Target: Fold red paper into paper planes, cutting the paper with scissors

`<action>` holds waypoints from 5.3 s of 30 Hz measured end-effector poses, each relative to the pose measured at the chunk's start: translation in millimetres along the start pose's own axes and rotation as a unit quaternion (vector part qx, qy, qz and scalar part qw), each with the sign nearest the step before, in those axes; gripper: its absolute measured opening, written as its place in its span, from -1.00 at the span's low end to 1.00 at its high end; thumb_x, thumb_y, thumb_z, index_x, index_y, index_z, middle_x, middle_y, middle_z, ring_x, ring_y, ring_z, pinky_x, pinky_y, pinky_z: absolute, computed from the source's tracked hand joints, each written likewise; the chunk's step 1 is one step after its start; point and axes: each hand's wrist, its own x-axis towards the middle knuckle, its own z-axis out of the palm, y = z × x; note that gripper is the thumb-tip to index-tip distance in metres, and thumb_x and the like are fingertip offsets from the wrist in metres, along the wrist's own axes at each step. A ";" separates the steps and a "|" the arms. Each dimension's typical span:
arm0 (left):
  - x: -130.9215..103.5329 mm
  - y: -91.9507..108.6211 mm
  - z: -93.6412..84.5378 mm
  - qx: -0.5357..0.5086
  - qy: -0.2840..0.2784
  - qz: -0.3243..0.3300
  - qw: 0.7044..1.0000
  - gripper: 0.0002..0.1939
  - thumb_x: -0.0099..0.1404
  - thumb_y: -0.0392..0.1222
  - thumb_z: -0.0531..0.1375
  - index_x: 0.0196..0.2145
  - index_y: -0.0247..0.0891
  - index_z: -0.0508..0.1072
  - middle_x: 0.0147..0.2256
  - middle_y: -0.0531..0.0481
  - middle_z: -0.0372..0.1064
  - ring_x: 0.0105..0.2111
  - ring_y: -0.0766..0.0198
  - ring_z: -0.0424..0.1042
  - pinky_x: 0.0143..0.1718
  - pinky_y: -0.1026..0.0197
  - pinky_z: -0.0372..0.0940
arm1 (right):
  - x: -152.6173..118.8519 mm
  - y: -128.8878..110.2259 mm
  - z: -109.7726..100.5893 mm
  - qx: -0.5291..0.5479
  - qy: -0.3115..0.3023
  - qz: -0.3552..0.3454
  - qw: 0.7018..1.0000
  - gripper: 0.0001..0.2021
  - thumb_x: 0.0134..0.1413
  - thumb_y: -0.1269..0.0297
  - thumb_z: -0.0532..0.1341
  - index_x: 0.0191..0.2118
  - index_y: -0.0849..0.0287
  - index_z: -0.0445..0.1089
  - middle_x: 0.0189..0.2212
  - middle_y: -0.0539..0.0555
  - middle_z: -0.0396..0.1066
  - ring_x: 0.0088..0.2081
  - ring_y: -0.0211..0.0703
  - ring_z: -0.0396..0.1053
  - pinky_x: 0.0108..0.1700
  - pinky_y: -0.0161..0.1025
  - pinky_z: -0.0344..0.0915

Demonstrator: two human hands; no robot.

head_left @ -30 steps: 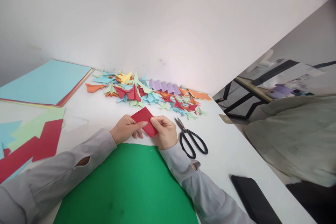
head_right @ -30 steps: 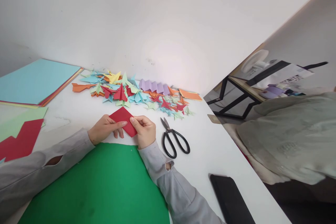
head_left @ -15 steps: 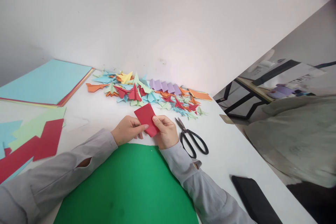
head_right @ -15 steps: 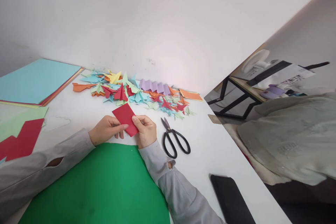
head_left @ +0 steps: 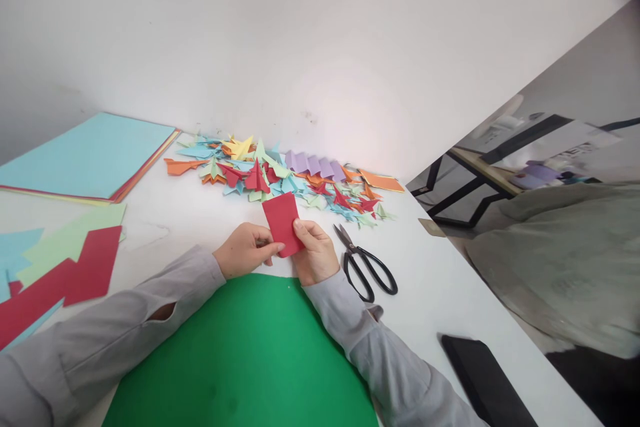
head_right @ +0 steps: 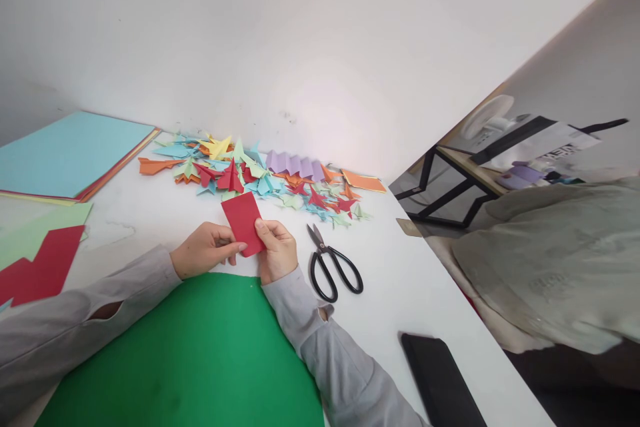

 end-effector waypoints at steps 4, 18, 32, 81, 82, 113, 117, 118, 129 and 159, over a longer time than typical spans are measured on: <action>-0.6 -0.4 1.2 -0.002 -0.013 0.000 1.000 -0.87 0.03 -0.21 0.21 -0.56 -0.34 0.47 -0.62 0.02 0.38 -0.64 0.35 0.37 -0.60 0.34 0.22 | -0.1 0.0 -0.2 -0.009 -0.010 -0.003 1.000 -0.69 -0.43 0.13 0.45 -0.61 0.17 0.35 -0.70 -0.07 0.39 -0.66 -0.27 0.28 -0.57 -0.27 0.25; 1.6 -7.8 1.1 0.092 -0.075 0.031 0.992 -0.72 0.19 -0.12 0.06 -0.60 -0.29 0.37 -0.53 -0.05 0.48 -0.59 0.34 0.38 -0.52 0.31 0.25 | 1.6 -1.3 -0.8 0.017 0.014 0.032 0.999 -0.70 -0.49 0.18 0.47 -0.63 0.19 0.37 -0.70 -0.04 0.41 -0.65 -0.26 0.29 -0.61 -0.30 0.21; 0.9 -1.8 -0.7 -0.003 -0.084 -0.025 0.996 -0.74 0.05 -0.10 0.20 -0.67 -0.29 0.35 -0.66 0.01 0.39 -0.63 0.35 0.34 -0.54 0.31 0.25 | 3.0 0.7 -1.8 0.029 0.038 0.027 0.999 -0.73 -0.48 0.24 0.47 -0.63 0.16 0.38 -0.65 -0.06 0.45 -0.60 -0.26 0.34 -0.52 -0.28 0.29; 6.1 0.2 -9.2 -0.256 0.156 -0.011 0.954 -0.65 -0.01 0.02 0.30 -0.68 -0.30 0.35 -0.81 0.10 0.22 -0.80 0.43 0.14 -0.75 0.36 0.04 | -5.2 5.5 -4.9 -0.186 0.032 -0.019 0.982 -0.70 -0.46 0.14 0.43 -0.69 0.22 0.36 -0.74 -0.06 0.37 -0.67 -0.37 0.19 -0.58 -0.37 0.11; 6.1 0.3 -9.0 -0.259 0.154 -0.012 0.953 -0.65 -0.01 0.01 0.30 -0.68 -0.31 0.36 -0.81 0.10 0.22 -0.80 0.43 0.14 -0.76 0.36 0.04 | -4.5 6.1 -5.6 -0.184 0.032 -0.019 0.982 -0.70 -0.47 0.14 0.43 -0.68 0.22 0.35 -0.74 -0.06 0.37 -0.68 -0.37 0.20 -0.58 -0.37 0.12; 4.6 0.2 -8.0 -0.243 0.181 -0.026 0.953 -0.61 0.02 -0.02 0.27 -0.72 -0.28 0.23 -0.83 0.17 0.06 -0.82 0.50 -0.01 -0.78 0.38 -0.13 | -13.9 0.0 2.1 -0.226 -0.069 0.065 0.970 -0.58 -0.41 -0.02 0.39 -0.65 0.17 0.23 -0.84 -0.12 0.24 -0.78 -0.39 0.11 -0.74 -0.42 0.02; 3.7 1.0 -5.7 -0.221 0.157 -0.031 0.962 -0.60 0.09 0.07 0.19 -0.65 -0.26 0.21 -0.77 0.18 0.07 -0.78 0.48 0.01 -0.76 0.37 -0.12 | -12.8 3.6 -0.5 -0.224 -0.067 0.031 0.972 -0.58 -0.37 -0.01 0.38 -0.65 0.17 0.21 -0.82 -0.11 0.26 -0.77 -0.40 0.11 -0.72 -0.43 0.02; 3.2 1.6 -5.1 -0.217 0.142 -0.028 0.966 -0.62 0.09 0.07 0.18 -0.63 -0.26 0.21 -0.75 0.18 0.09 -0.76 0.47 0.04 -0.75 0.37 -0.09 | -11.6 4.9 -1.7 -0.215 -0.061 0.017 0.975 -0.59 -0.35 0.00 0.38 -0.66 0.18 0.21 -0.81 -0.11 0.26 -0.76 -0.40 0.11 -0.70 -0.43 0.02; -1.0 1.4 -2.2 -0.088 -0.032 -0.022 0.995 -0.69 0.01 0.00 0.19 -0.66 -0.29 0.28 -0.70 0.14 0.10 -0.67 0.43 0.06 -0.64 0.32 -0.03 | -2.6 -2.9 -3.3 -0.199 -0.048 -0.011 0.979 -0.70 -0.34 0.06 0.38 -0.56 0.19 0.39 -0.69 -0.08 0.33 -0.64 -0.35 0.17 -0.56 -0.35 0.12; 0.2 3.6 -6.8 -0.121 0.065 -0.077 0.987 -0.71 0.00 -0.11 0.14 -0.74 -0.27 0.18 -0.73 0.15 0.04 -0.69 0.44 0.01 -0.66 0.32 -0.07 | 28.8 -3.9 11.9 -0.127 -0.102 0.083 0.983 -0.72 -0.54 0.24 0.46 -0.72 0.24 0.36 -0.78 -0.06 0.32 -0.71 -0.37 0.19 -0.65 -0.39 0.08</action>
